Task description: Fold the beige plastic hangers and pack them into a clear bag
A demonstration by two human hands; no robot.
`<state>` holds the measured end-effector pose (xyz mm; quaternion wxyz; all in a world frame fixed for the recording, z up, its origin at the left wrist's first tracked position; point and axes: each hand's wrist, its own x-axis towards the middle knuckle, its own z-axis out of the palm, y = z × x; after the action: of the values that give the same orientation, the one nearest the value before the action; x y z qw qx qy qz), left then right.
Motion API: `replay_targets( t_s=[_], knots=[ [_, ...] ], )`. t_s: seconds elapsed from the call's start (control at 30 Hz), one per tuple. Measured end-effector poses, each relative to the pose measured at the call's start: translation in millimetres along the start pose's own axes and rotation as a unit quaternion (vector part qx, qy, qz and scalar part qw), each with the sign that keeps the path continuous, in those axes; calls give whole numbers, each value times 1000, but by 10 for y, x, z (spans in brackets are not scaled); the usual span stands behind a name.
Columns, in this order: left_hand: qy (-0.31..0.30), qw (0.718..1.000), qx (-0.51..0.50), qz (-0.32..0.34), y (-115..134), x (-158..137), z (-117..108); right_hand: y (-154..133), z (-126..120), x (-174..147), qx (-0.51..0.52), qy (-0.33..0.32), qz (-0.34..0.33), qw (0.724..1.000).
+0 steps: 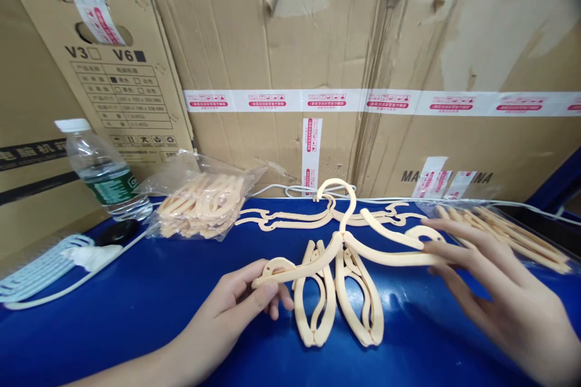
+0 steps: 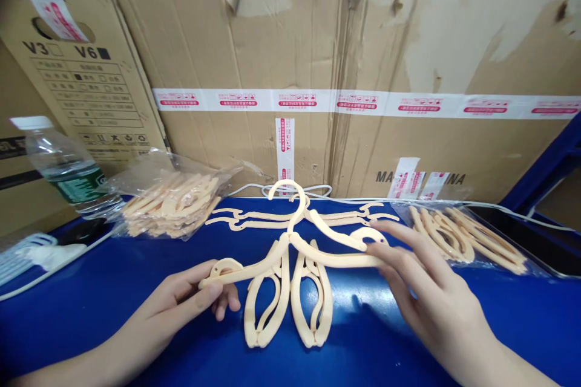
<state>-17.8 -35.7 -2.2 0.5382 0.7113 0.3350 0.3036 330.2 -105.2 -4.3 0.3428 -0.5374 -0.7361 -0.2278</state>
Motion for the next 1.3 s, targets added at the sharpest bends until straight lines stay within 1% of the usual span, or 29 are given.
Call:
replay_targets(
  t_s=[0.1,0.13,0.2,0.27,0.33,0.4,0.47,0.53,0.63,0.7,0.77,0.83,0.93,0.97,1.0,1.03,1.1,1.23,1.3],
  knots=[
    [4,1000,3,2,-20,-7,-2,-39,14,69,31,18,-36,999],
    [8,1000,2,2,-24,-10,-1,-61,10,89,49,17,-35,998],
    [14,1000,-4,3,-22,-14,1,-114,-8,121,112,5,-5,994],
    [15,1000,-8,5,-7,-15,2,-170,-33,144,202,-19,43,978],
    [11,1000,-10,2,14,-10,2,-212,-56,167,284,-50,92,953],
    [14,999,-33,-6,24,1,2,-232,-68,191,337,-74,145,927],
    [23,996,-88,-26,17,12,1,-232,-67,213,376,-91,201,900],
    [35,988,-142,-49,2,17,3,-231,-59,226,405,-91,246,876],
    [54,985,-147,-69,5,10,11,-258,-52,219,456,-71,299,835],
    [73,986,-135,-68,32,1,21,-295,-54,204,490,-71,326,806],
    [83,983,-144,-72,70,-6,37,-339,-56,192,513,-75,347,781],
    [83,979,-166,-87,105,-8,56,-384,-52,191,537,-48,370,757],
    [85,973,-192,-99,138,-4,90,-449,-36,190,567,21,416,710],
    [87,972,-195,-99,143,-2,101,-469,-28,182,572,30,430,698],
    [86,971,-196,-102,146,-1,112,-489,-21,170,576,25,438,690],
    [81,972,-195,-107,147,-1,124,-510,-13,154,580,10,440,686],
    [62,974,-185,-115,148,-7,150,-556,-2,120,588,-40,420,690],
    [20,984,-141,-105,153,-46,209,-683,-13,63,578,-205,327,719],
    [3,989,-111,-94,150,-71,240,-755,-36,19,568,-282,283,720]
  ],
)
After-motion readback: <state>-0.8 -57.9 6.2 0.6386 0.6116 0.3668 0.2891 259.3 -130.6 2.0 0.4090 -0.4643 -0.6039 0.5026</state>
